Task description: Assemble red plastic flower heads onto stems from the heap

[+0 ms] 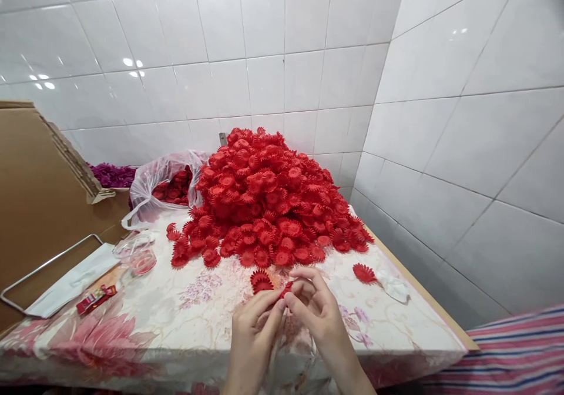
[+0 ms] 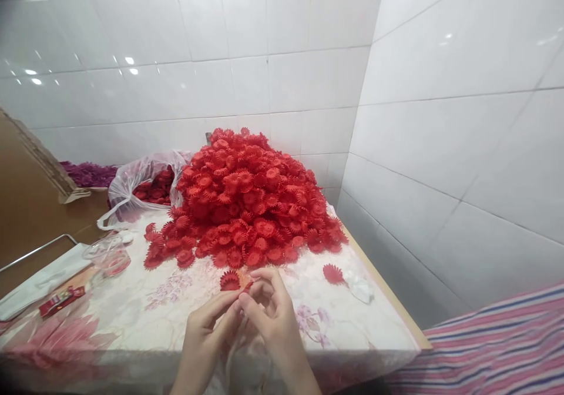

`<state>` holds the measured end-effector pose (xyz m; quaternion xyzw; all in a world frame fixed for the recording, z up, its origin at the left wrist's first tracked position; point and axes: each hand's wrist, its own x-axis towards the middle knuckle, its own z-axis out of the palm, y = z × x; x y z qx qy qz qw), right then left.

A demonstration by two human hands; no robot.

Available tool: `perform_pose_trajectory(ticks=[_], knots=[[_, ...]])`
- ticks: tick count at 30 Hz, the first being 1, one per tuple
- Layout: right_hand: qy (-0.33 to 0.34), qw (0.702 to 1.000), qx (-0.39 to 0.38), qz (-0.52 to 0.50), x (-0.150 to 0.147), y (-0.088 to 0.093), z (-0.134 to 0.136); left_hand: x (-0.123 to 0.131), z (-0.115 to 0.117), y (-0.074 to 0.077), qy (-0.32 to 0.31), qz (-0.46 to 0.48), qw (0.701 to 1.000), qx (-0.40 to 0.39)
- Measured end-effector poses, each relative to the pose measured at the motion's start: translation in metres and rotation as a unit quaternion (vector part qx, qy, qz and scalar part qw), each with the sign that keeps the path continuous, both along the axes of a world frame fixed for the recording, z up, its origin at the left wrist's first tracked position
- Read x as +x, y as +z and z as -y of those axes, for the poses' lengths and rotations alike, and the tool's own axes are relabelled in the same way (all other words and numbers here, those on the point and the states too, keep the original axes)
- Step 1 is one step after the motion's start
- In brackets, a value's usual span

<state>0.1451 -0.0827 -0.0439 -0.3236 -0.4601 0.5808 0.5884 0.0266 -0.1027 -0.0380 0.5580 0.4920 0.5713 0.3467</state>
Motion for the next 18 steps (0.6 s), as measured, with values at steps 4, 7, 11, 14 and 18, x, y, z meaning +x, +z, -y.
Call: perform_pose_trajectory(ticks=[4, 7, 11, 14, 18], knots=[[-0.051, 0.994, 0.022, 0.092, 0.0053, 0.0011, 0.003, 0.0054, 0.0043, 0.0004, 0.017, 0.075, 0.996, -0.047], [-0.088, 0.984, 0.046, 0.148, 0.0082, -0.0009, 0.004, 0.0075, 0.0051, 0.0028, 0.007, 0.152, 0.982, -0.115], [-0.098, 0.984, 0.056, 0.138, 0.0095, 0.0014, 0.004, 0.0093, 0.0081, 0.0063, 0.022, 0.169, 0.976, -0.134], [-0.095, 0.988, 0.046, 0.113, 0.0096, 0.0051, 0.0039, 0.0091, 0.0106, 0.0065, 0.021, 0.148, 0.982, -0.116], [-0.106, 0.985, 0.047, 0.125, 0.0083, 0.0056, 0.0084, 0.0072, 0.0113, 0.0037, 0.024, 0.115, 0.989, -0.087]])
